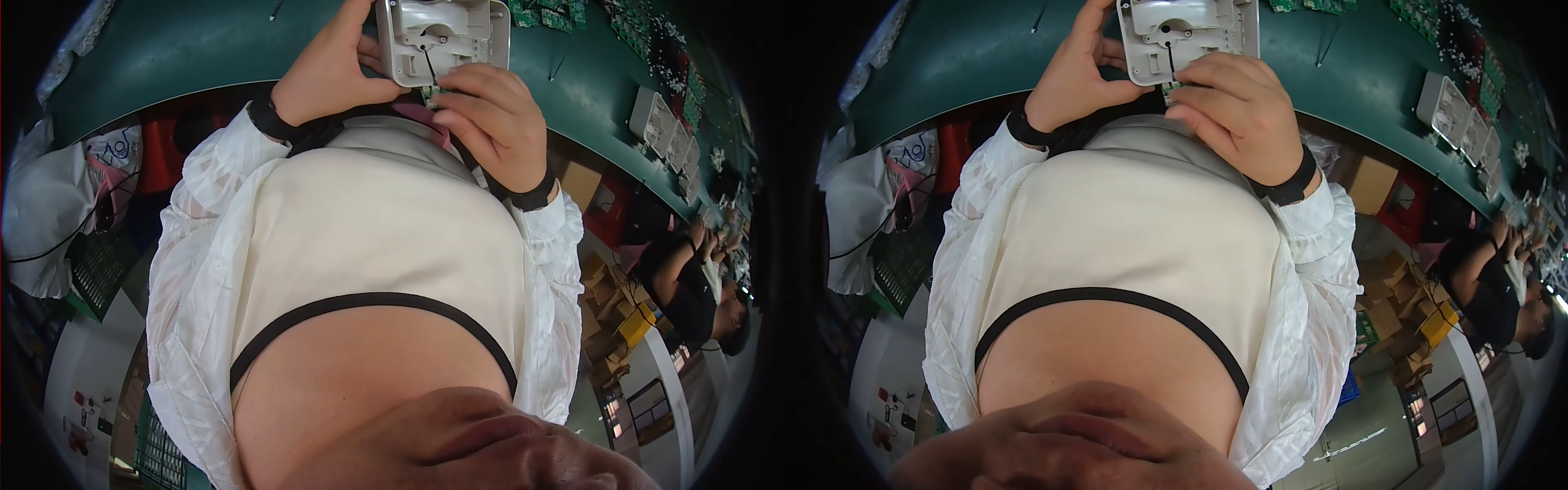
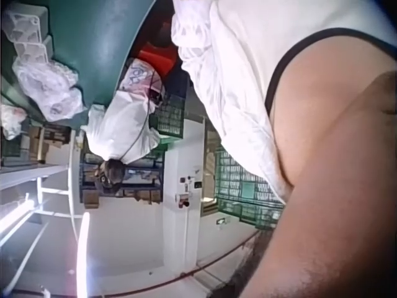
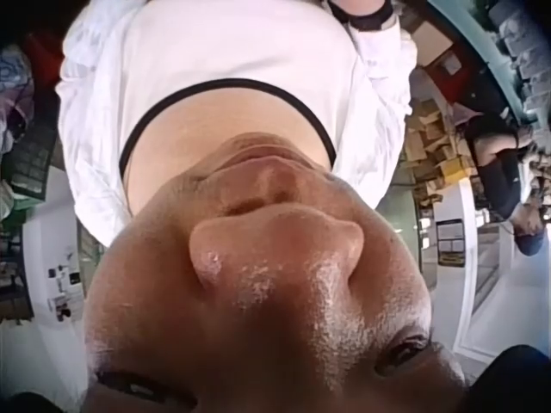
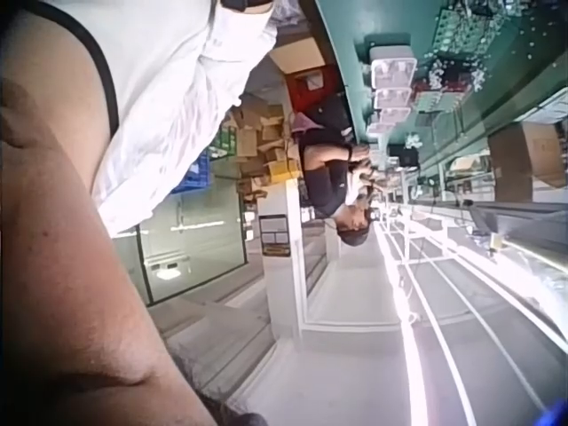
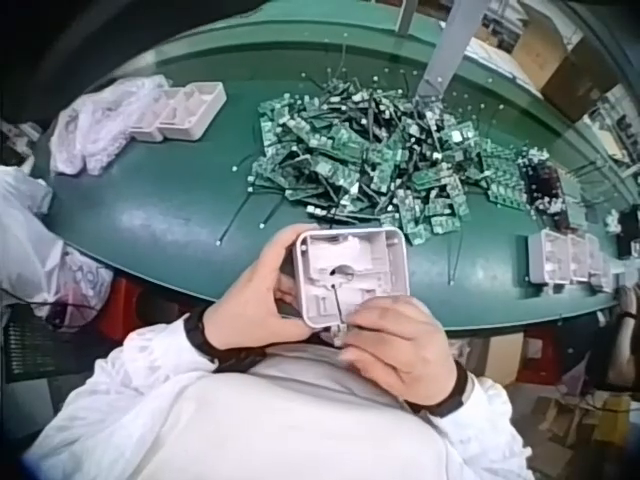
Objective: Assembling electronic components and circuit boards into plastic housings on a factory production line.
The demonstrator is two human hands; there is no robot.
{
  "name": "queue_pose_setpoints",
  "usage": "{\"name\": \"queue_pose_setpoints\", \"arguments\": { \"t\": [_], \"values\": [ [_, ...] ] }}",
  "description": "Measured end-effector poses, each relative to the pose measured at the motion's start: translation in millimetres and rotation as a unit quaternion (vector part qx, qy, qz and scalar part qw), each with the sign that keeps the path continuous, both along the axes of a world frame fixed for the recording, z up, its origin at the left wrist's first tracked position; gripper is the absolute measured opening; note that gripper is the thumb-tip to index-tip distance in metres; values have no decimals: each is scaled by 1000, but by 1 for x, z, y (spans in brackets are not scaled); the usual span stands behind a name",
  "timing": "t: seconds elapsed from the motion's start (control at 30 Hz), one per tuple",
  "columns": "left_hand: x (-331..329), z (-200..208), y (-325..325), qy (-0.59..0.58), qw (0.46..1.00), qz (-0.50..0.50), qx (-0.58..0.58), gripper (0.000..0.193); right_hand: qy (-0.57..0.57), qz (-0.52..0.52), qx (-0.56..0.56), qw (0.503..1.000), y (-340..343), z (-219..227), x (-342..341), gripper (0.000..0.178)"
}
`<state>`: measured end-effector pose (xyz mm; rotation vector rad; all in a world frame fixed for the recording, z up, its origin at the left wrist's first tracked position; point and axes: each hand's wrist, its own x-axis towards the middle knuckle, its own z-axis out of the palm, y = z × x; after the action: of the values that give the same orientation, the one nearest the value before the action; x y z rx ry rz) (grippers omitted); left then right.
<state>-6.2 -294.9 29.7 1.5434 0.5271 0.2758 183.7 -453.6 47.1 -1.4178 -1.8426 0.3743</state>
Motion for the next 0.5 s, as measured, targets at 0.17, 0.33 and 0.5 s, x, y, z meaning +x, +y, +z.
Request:
{"name": "queue_pose_setpoints", "arguments": {
  "t": [0.17,0.33,0.5],
  "values": [
    [-1,-14,-6,-40,999,16,20,101,54,-68,-44,995,-1,-6,-4,18],
    [3,-15,1,-29,998,-20,47,106,56,-123,-122,983,7,8,-15,17],
    [-4,-8,3,8,1000,-20,12,106,-101,-95,-58,989,12,12,-21,20]
  ]
}}
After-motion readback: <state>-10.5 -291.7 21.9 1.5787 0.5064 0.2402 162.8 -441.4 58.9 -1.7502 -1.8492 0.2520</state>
